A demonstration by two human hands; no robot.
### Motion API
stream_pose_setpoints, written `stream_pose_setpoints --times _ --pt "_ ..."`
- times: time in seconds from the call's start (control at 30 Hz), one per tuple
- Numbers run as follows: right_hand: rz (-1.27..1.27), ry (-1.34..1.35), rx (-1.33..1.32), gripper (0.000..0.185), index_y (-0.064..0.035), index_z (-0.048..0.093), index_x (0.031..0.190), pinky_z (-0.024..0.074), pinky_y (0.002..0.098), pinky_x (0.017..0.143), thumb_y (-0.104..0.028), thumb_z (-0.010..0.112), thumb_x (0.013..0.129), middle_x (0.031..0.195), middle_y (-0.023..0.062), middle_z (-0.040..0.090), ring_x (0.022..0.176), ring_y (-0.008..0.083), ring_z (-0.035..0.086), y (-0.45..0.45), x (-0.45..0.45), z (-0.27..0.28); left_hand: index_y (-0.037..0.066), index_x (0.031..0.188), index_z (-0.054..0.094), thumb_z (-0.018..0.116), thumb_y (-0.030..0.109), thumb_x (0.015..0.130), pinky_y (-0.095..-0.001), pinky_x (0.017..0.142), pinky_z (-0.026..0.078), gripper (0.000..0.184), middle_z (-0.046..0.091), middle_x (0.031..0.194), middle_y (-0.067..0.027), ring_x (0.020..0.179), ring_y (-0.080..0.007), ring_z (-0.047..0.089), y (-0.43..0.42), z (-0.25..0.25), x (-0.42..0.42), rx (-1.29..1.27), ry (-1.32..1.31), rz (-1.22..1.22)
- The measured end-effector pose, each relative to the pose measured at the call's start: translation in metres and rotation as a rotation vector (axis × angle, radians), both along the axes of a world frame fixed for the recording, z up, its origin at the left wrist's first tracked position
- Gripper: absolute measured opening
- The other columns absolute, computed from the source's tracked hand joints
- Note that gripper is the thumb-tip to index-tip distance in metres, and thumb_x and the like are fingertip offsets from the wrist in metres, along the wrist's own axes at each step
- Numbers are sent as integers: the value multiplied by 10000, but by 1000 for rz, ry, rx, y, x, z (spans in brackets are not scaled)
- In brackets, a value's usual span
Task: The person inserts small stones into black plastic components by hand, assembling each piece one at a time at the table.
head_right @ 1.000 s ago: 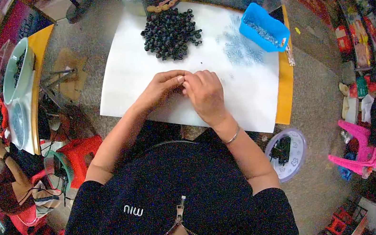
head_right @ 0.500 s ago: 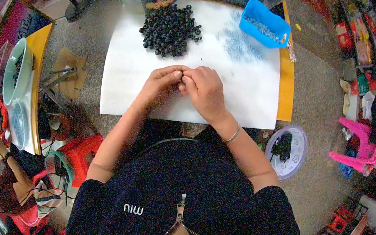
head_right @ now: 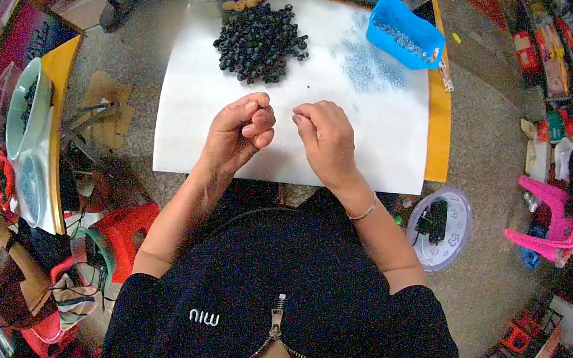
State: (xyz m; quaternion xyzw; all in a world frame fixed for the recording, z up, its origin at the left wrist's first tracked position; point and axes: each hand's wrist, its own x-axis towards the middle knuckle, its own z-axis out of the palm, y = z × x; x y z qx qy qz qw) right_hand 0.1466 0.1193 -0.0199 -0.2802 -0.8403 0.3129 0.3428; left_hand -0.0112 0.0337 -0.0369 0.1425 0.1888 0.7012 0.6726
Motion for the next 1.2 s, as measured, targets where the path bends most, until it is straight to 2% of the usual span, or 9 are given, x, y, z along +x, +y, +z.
stream_pose_setpoints --times 0.17,0.33,0.57,0.6,0.67,0.83,0.93,1.1,1.2 --pt "-16 70 -40 115 -34 618 918 445 386 719 -59 643 809 862 113 604 807 280 566 0 -1 10 -4 1184 537 559 230 942 -304 741 528 337 577 884 -36 692 -100 538 -2 -2 1 -7 42 1" --pt "90 -66 276 219 -74 612 966 393 412 797 -118 655 756 990 98 558 921 273 520 5 -13 21 18 1311 483 538 195 959 -346 892 502 397 618 1091 -84 939 -148 618 6 1 10 -164 277 44" --pt "54 -94 163 177 -58 633 970 423 418 741 -130 629 809 791 109 598 794 296 565 68 -26 14 3 1324 459 540 186 963 -301 850 507 414 610 1109 -114 931 -158 614 7 -9 -4 -195 429 -5" --pt "-5 -55 204 192 -48 647 989 444 413 746 -157 624 832 849 130 629 811 309 585 94 -32 19 -4 1317 463 539 185 963 -300 844 509 408 611 1103 -118 921 -160 615 6 -11 -6 -210 477 4" --pt "-107 4 261 255 -38 652 1071 475 330 668 -165 641 850 842 85 630 714 192 585 147 -48 46 -29 1265 493 517 156 969 -297 814 515 350 619 1061 -127 878 -171 621 6 -23 -9 -201 412 23" --pt "-236 -43 441 326 -35 637 1106 492 356 692 -209 646 831 875 106 648 757 230 618 246 -82 78 -40 1207 521 510 139 968 -304 772 520 300 624 1006 -134 847 -179 621 4 -26 -12 -195 357 50" --pt "-145 46 518 342 -39 607 1110 476 429 733 -195 625 806 870 163 646 837 341 609 214 -77 59 -38 1203 523 512 141 967 -298 775 518 297 624 1001 -125 844 -173 620 4 -30 -13 -175 353 35" --pt "31 -184 219 153 -46 683 840 452 438 771 -181 622 805 872 134 639 851 319 592 144 -58 -9 -34 1188 533 520 140 962 -290 777 514 286 624 993 -111 837 -167 618 4 -21 -13 -224 345 13" --pt "23 -227 186 142 -58 684 854 440 435 799 -175 623 802 878 123 642 875 312 590 132 -62 -25 -34 1178 538 522 136 959 -286 768 513 277 626 984 -109 825 -167 618 5 -21 -13 -222 351 16"
